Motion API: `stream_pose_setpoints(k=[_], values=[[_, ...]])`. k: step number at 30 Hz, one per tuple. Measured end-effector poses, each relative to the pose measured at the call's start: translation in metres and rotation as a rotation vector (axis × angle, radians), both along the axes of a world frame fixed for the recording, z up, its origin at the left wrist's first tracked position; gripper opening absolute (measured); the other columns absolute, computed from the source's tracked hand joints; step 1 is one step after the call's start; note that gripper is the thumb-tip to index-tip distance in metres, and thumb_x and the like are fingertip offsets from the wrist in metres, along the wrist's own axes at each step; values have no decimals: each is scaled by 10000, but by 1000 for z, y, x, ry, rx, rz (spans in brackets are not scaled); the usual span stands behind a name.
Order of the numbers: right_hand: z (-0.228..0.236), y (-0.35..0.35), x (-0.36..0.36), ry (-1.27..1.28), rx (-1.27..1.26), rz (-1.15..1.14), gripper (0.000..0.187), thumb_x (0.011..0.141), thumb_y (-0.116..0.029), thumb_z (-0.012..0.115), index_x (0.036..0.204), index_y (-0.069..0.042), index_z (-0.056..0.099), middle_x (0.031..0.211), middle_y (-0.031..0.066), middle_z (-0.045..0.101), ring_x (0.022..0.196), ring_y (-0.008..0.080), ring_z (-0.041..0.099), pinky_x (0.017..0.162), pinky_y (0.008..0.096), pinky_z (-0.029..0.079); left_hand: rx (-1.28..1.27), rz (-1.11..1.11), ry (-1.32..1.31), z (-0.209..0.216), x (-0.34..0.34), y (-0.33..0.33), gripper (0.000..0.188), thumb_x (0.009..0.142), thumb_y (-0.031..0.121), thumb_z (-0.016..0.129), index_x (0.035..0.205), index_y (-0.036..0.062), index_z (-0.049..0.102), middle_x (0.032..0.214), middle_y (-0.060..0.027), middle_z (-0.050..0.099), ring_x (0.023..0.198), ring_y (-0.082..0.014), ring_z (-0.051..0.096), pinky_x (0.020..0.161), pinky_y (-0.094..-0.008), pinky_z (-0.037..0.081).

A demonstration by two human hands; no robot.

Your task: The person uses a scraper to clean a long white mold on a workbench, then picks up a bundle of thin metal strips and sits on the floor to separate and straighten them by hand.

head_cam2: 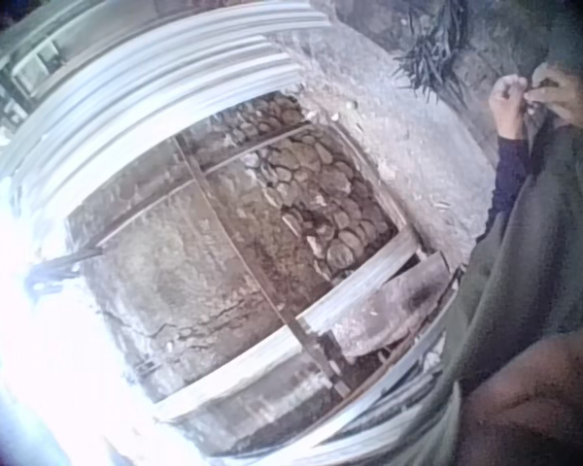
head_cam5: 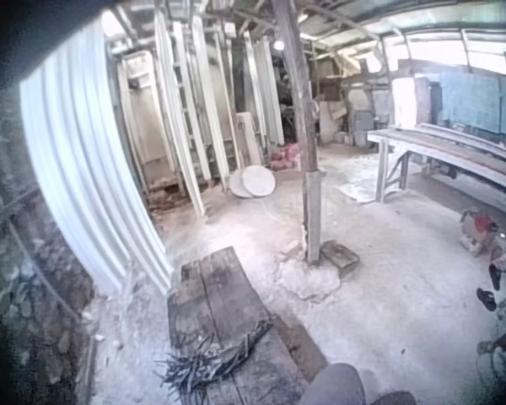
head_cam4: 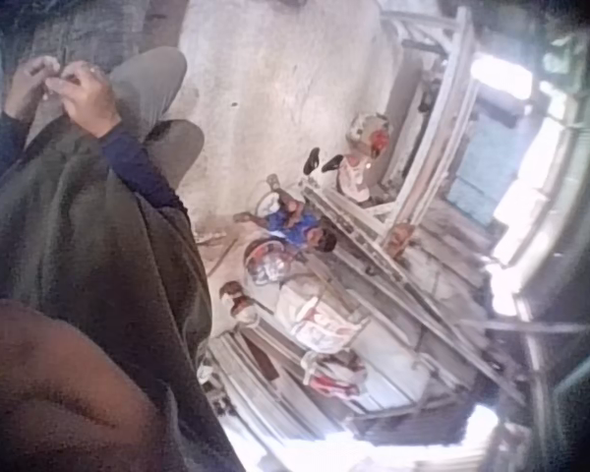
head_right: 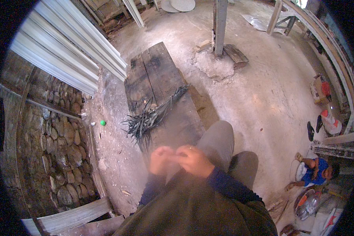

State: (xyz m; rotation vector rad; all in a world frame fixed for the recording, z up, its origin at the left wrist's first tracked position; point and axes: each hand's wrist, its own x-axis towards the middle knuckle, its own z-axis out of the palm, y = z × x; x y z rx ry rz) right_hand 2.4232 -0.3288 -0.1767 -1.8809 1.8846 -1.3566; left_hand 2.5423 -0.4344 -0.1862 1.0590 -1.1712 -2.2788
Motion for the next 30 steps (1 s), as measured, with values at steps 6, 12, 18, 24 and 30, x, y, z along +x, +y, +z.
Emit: stream_pose_setpoints(k=[6,12,18,24,30], values=[[-7,-1,4,-86,-17,-4,152,661,-56,600,807,-95,608,829,32,532,760,189,527,666,283,431,-3,32,14,-1,5,1,51,767,46,551,744,45,505,757,-55,563,587,-108,522,468,-202,400],[-2,-5,15,-1304,336,-8,52,773,-111,569,789,-67,592,827,37,541,802,123,499,696,252,402,97,104,272,-9,14,4,107,774,55,551,731,83,458,832,-89,555,690,-139,528,498,-213,416],[0,-12,17,-793,130,-221,140,735,-92,585,869,-58,560,879,68,549,811,170,507,728,271,399,87,22,299,-12,13,1,99,770,71,570,782,83,472,764,-57,562,701,-125,547,480,-213,433],[10,-13,10,95,-154,-135,206,680,8,563,878,-33,527,1052,136,532,823,252,550,710,323,438,45,-3,192,10,6,-1,85,764,79,578,779,65,496,712,-32,562,637,-103,541,466,-204,424],[2,-14,9,-106,-58,115,254,700,33,531,943,-24,481,1088,167,514,864,285,571,734,329,462,-95,-135,98,12,9,-12,75,748,88,597,741,48,535,701,-34,559,618,-100,526,468,-200,415]])
